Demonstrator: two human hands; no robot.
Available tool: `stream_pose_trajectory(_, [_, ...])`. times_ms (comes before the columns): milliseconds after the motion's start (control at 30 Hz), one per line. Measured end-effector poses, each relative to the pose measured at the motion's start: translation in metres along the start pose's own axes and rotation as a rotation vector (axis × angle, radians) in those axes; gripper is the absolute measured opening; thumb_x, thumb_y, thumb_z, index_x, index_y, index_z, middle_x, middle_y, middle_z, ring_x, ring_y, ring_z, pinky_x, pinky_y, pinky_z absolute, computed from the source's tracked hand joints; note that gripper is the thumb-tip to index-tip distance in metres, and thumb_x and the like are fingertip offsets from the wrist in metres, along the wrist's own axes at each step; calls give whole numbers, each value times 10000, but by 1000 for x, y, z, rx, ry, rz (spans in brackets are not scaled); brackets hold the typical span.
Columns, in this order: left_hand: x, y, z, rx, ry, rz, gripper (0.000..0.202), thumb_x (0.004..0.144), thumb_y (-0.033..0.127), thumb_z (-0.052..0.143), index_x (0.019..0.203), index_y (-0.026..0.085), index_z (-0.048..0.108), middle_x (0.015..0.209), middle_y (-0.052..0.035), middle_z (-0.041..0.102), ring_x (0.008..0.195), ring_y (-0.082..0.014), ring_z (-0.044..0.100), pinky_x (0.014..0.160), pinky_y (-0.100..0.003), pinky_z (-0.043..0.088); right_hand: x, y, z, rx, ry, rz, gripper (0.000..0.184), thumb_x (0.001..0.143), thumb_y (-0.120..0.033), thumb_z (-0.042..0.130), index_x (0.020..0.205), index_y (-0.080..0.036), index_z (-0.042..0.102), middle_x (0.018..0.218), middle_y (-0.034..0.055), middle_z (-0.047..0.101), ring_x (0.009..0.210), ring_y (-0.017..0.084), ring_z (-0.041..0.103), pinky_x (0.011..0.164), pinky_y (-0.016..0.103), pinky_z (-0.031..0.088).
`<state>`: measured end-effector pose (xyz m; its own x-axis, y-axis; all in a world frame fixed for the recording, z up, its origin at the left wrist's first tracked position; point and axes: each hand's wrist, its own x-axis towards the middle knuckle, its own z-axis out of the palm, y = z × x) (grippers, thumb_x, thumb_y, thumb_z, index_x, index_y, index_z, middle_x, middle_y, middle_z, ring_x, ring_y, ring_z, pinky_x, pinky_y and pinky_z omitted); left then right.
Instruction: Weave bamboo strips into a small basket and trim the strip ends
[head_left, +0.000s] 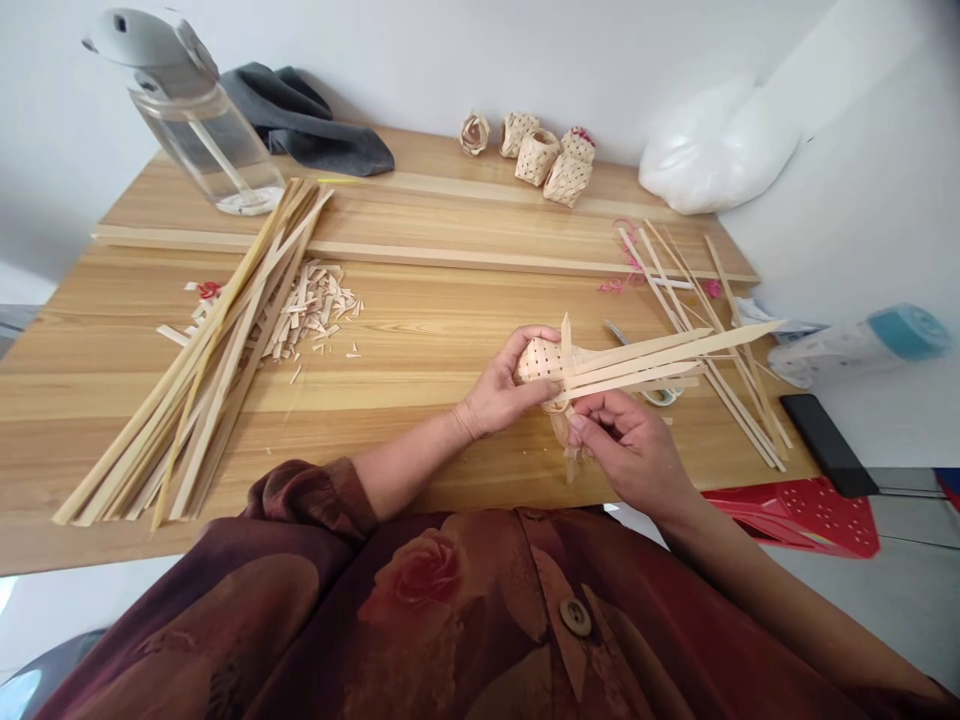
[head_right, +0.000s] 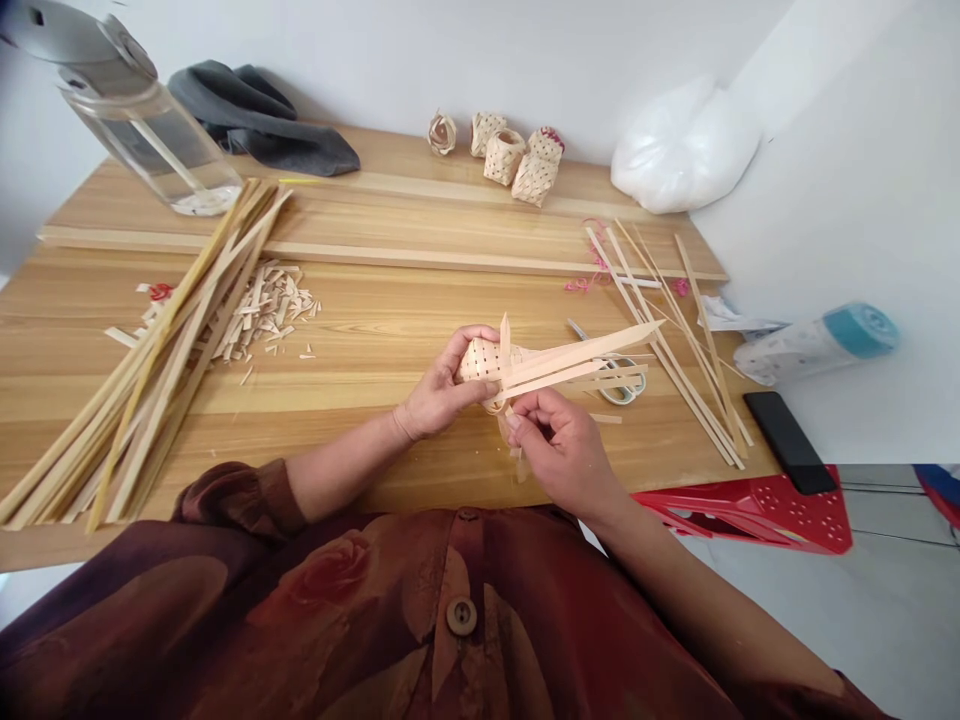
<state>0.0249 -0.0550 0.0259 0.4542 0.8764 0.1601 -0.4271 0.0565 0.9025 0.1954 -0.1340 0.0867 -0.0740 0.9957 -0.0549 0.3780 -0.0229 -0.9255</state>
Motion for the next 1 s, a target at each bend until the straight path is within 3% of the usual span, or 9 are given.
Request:
stream_pose_trajectory(400, [0,2,3,158,5,66,537,805,310,703,1256,225,424,906,10,463,786,-139,431,718,-274,395,2,3,6,-5,47,26,161,907,-310,669,800,-226,582,642,-11,624,585,141,553,578,280,425])
stream_pose_trajectory(1000, [0,0,-1,238,-61,14,553,872,356,692,1302,222,373,923,5,462,812,-144,441,768,-289,408,7,5,13,99,128,115,153,844,-283,705,758,-224,594,609,-14,639,545,131,546,544,270,449])
